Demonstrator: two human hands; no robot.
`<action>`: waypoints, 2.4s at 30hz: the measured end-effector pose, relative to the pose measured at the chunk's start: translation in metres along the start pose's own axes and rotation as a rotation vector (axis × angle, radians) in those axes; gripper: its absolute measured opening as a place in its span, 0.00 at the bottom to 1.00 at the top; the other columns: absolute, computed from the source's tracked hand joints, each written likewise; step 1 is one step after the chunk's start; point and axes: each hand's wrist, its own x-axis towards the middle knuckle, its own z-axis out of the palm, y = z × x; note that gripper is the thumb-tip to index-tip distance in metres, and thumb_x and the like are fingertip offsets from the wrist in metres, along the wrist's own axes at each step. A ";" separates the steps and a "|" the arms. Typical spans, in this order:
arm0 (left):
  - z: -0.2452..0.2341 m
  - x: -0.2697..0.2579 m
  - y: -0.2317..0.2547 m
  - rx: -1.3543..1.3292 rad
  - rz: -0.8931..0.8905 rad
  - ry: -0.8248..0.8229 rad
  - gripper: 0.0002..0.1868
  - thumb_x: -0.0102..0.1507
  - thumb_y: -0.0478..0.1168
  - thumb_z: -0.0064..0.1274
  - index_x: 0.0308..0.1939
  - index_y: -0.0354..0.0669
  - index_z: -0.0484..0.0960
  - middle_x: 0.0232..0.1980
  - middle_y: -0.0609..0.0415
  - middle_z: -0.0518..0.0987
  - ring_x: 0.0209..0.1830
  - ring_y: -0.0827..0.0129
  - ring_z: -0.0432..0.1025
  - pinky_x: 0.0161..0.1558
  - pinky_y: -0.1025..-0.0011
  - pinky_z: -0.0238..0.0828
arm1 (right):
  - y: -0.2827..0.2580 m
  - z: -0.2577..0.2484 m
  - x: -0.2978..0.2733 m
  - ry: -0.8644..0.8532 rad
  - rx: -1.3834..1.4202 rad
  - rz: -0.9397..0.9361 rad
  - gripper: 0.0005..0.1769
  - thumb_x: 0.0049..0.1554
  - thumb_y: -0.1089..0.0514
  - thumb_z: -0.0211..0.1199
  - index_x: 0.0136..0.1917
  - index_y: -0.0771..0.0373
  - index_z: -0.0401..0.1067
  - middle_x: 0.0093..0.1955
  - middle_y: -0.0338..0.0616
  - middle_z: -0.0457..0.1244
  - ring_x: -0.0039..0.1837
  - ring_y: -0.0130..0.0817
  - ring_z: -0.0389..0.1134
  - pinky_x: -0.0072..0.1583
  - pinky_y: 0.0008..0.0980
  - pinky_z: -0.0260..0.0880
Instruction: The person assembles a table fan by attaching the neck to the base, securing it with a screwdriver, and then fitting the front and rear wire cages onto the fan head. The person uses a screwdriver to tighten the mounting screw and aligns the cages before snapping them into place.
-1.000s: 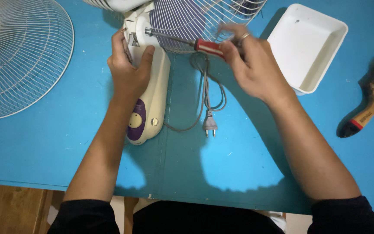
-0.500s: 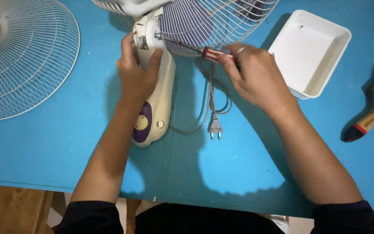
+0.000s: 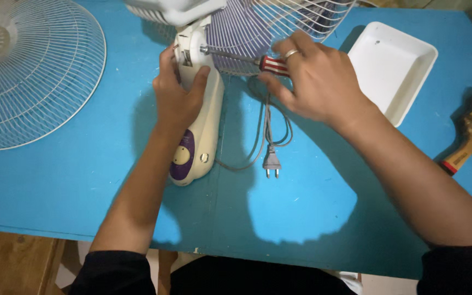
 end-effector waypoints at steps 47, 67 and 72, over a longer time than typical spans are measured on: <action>0.008 -0.002 0.007 -0.113 -0.120 0.010 0.32 0.68 0.43 0.64 0.69 0.36 0.65 0.56 0.38 0.82 0.56 0.49 0.82 0.55 0.60 0.81 | -0.036 0.079 0.057 -0.026 0.746 0.160 0.07 0.70 0.60 0.52 0.54 0.67 0.65 0.44 0.53 0.66 0.48 0.52 0.72 0.50 0.42 0.70; 0.009 -0.001 0.009 -0.221 -0.175 0.023 0.29 0.67 0.38 0.64 0.63 0.33 0.63 0.58 0.37 0.81 0.60 0.54 0.81 0.59 0.64 0.78 | -0.046 0.095 0.060 -0.099 0.867 0.361 0.13 0.72 0.56 0.49 0.51 0.67 0.67 0.39 0.52 0.64 0.42 0.52 0.67 0.46 0.43 0.68; 0.008 -0.001 0.011 -0.216 -0.178 0.023 0.29 0.68 0.39 0.64 0.64 0.33 0.64 0.58 0.35 0.81 0.60 0.52 0.81 0.59 0.62 0.77 | -0.043 0.090 0.054 0.105 0.507 0.093 0.12 0.70 0.55 0.53 0.54 0.69 0.66 0.44 0.56 0.65 0.44 0.52 0.66 0.44 0.45 0.65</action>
